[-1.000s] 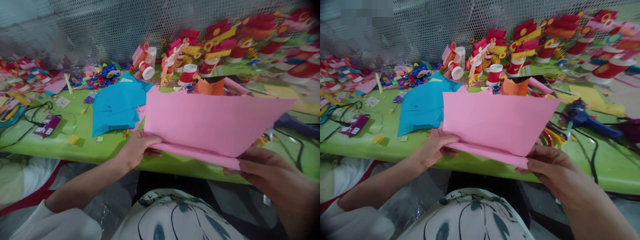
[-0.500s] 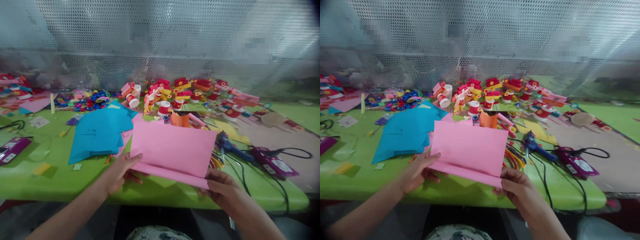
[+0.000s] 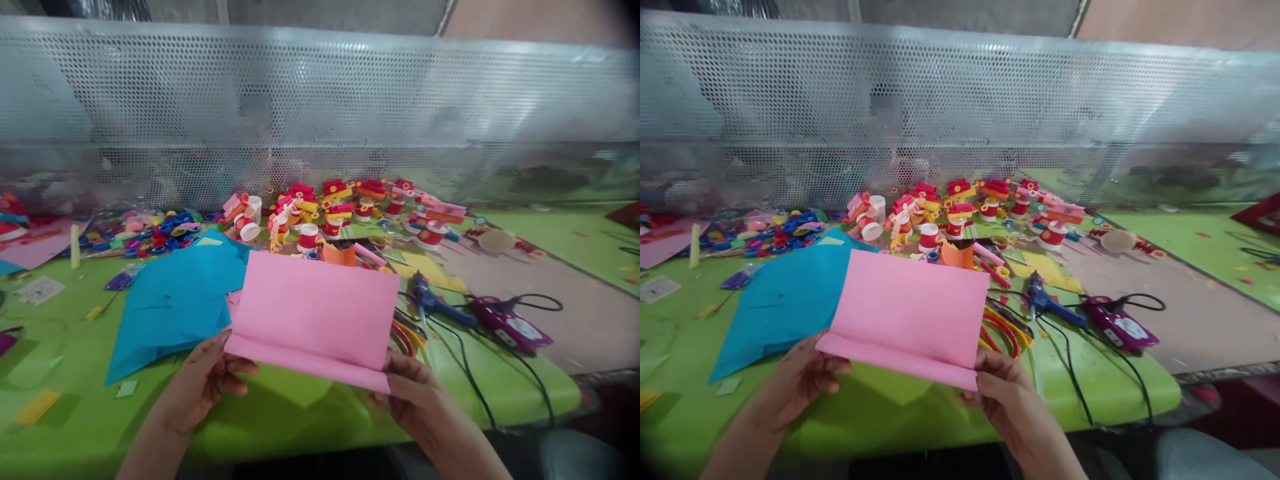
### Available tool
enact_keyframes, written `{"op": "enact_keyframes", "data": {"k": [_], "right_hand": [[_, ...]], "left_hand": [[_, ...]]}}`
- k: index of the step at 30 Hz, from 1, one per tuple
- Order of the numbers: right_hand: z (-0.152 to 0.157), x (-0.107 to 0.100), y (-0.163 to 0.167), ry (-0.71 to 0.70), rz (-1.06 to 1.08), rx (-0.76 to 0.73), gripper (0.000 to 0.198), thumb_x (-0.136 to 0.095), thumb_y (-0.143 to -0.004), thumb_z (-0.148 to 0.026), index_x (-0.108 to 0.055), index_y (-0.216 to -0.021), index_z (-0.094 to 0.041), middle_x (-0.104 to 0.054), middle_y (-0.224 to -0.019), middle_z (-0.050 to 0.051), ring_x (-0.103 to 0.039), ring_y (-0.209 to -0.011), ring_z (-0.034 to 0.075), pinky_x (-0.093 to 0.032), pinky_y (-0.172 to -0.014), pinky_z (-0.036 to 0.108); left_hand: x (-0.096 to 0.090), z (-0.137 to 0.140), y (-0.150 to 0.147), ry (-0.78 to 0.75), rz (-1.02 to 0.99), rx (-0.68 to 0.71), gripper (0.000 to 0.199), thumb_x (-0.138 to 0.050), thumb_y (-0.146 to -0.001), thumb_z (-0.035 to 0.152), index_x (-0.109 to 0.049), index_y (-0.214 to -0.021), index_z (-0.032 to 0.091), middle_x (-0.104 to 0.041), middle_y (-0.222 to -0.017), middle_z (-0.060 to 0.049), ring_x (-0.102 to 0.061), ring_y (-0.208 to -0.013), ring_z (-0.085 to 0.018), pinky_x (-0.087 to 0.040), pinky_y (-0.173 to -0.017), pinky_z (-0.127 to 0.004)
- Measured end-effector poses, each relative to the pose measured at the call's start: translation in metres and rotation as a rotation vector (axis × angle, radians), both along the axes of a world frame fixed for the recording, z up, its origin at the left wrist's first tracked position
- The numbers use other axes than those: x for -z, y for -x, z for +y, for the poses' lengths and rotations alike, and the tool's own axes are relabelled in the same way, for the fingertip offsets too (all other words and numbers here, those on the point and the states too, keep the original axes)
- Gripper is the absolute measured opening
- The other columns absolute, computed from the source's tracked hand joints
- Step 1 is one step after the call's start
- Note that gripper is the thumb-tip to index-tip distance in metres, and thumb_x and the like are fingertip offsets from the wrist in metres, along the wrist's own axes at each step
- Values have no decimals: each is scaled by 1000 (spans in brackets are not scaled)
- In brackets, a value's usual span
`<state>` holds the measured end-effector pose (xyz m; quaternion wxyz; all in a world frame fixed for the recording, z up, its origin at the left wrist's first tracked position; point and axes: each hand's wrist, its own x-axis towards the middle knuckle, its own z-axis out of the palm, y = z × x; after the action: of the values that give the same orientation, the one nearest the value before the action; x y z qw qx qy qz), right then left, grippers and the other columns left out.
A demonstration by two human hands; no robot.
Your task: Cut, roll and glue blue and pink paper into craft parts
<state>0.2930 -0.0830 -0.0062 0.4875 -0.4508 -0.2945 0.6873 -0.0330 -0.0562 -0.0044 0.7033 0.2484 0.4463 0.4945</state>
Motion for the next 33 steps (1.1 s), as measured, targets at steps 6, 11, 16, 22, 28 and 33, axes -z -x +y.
{"op": "enact_keyframes", "data": {"k": [6, 11, 16, 22, 28, 33], "right_hand": [[1, -12, -1, 45, -4, 11, 26, -98, -56, -31, -81, -72, -19, -67, -56, -1, -59, -49, 8, -58, -58, 21], [3, -19, -10, 55, -49, 1, 28, -99, -52, -29, -82, -71, -18, -70, -60, 1, -60, -48, 8, -57, -56, 22], [6, -21, -17, 32, -96, -21, 32, -100, -50, -34, -82, -70, -18, -67, -55, 0, -56, -46, 8, -56, -53, 23], [9, -23, -20, 29, -137, -52, 30, -97, -53, -34, -83, -74, -18, -69, -60, 2, -57, -49, 9, -54, -53, 23], [12, -28, -19, 12, -153, -47, 30, -99, -53, -36, -81, -69, -18, -66, -57, 1, -57, -50, 9, -52, -55, 22], [15, -28, -22, 5, -169, -44, 32, -101, -50, -38, -80, -66, -19, -66, -56, 1, -58, -50, 9, -53, -54, 23]], "left_hand": [[5, -4, 9, -25, -15, 66, 39, -97, -67, 36, -82, -98, 18, -78, -74, -6, -76, -69, -22, -59, -48, -22], [7, 1, 12, -9, -40, 240, 44, -99, -61, 37, -85, -97, 17, -80, -81, -10, -76, -70, -25, -60, -46, -24], [1, 3, 8, -20, -11, 320, 44, -95, -67, 41, -84, -102, 17, -81, -85, -13, -78, -75, -27, -60, -46, -24], [1, 7, 6, 4, 66, 416, 33, -87, -76, 38, -84, -96, 12, -83, -91, -18, -80, -76, -26, -59, -46, -21], [-1, 6, 2, 47, 110, 412, 26, -87, -76, 35, -84, -89, 13, -83, -86, -16, -80, -70, -24, -58, -46, -20], [-1, 5, 0, 41, 161, 443, 29, -84, -80, 37, -85, -94, 12, -83, -98, -19, -82, -83, -25, -59, -51, -19]]}}
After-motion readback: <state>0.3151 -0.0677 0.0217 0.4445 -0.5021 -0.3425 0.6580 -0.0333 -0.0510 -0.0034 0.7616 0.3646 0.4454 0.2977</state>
